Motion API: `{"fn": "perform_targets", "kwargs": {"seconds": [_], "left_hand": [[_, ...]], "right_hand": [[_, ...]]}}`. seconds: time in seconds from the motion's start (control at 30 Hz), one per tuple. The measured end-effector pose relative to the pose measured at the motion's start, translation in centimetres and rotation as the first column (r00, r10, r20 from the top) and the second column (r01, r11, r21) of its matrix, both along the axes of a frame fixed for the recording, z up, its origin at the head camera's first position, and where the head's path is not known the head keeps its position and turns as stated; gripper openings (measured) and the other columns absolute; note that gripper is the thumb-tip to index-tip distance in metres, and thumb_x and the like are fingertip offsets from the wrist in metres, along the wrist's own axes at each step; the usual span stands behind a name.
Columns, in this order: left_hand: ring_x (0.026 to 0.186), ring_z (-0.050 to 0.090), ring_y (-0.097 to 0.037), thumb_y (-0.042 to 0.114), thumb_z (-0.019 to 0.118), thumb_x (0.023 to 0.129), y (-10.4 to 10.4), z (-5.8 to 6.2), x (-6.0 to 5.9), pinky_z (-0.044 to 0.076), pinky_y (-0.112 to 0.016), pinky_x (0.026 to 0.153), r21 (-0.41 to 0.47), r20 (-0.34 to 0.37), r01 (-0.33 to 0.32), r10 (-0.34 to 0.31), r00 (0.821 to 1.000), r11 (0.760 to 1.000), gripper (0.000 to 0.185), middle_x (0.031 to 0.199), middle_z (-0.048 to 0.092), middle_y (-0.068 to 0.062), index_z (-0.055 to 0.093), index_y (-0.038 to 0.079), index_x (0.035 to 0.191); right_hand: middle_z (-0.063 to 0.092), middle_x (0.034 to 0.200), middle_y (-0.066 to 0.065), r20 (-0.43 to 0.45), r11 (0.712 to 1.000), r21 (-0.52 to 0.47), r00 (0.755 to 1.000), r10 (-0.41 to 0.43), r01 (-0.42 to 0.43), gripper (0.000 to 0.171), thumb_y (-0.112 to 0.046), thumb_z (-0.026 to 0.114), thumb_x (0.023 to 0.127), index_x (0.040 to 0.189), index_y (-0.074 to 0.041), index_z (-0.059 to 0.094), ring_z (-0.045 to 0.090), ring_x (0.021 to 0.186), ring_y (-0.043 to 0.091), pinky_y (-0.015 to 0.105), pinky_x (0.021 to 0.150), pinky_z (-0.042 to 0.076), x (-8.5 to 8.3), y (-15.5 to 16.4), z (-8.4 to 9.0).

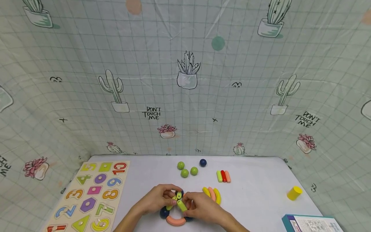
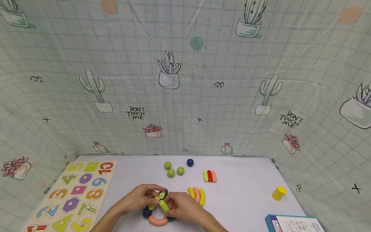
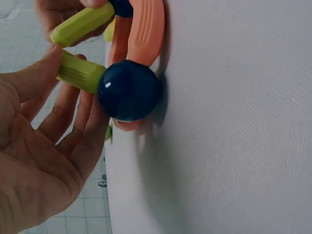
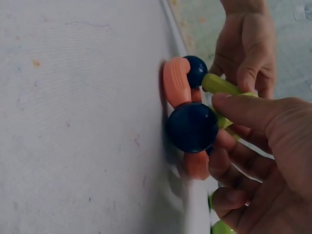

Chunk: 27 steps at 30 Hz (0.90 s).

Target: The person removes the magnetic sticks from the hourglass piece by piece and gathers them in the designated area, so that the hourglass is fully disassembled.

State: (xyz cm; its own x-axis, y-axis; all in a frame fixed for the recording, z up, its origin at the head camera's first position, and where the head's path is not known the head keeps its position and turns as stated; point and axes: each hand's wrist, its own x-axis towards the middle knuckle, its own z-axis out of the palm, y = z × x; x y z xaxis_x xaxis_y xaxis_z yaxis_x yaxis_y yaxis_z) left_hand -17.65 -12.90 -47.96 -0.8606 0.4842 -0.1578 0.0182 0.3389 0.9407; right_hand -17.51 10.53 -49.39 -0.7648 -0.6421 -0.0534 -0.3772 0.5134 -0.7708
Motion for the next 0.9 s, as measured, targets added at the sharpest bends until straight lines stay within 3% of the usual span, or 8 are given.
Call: {"fn": "perform_targets", "kwargs": {"seconds": [0.53,0.9], "left_hand": [[0.078,0.06,-0.016,0.005,0.075,0.088,0.2,0.1,0.1,0.049,-0.024,0.064,-0.039,-0.004,-0.009,0.009,1.0,0.999,0.034,0.091,0.067,-0.003,0.071,0.011,0.121],[0.08,0.06,-0.016,0.006,0.076,0.088,0.2,0.0,0.2,0.049,-0.026,0.066,-0.06,-0.006,-0.02,0.02,1.0,0.998,0.033,0.091,0.067,-0.002,0.071,0.011,0.12]], "right_hand": [[0.058,0.074,-0.013,0.035,0.999,-0.024,0.999,-0.04,0.041,0.026,-0.023,0.081,0.086,0.103,-0.021,0.061,0.052,0.065,0.0,0.019,0.059,0.045,0.4,0.9,-0.5],[0.063,0.083,-0.01,0.1,0.995,-0.068,0.993,-0.07,0.077,0.023,-0.016,0.078,0.088,0.101,-0.024,0.061,0.058,0.072,0.003,0.021,0.062,0.049,0.9,1.5,-0.8]]}}
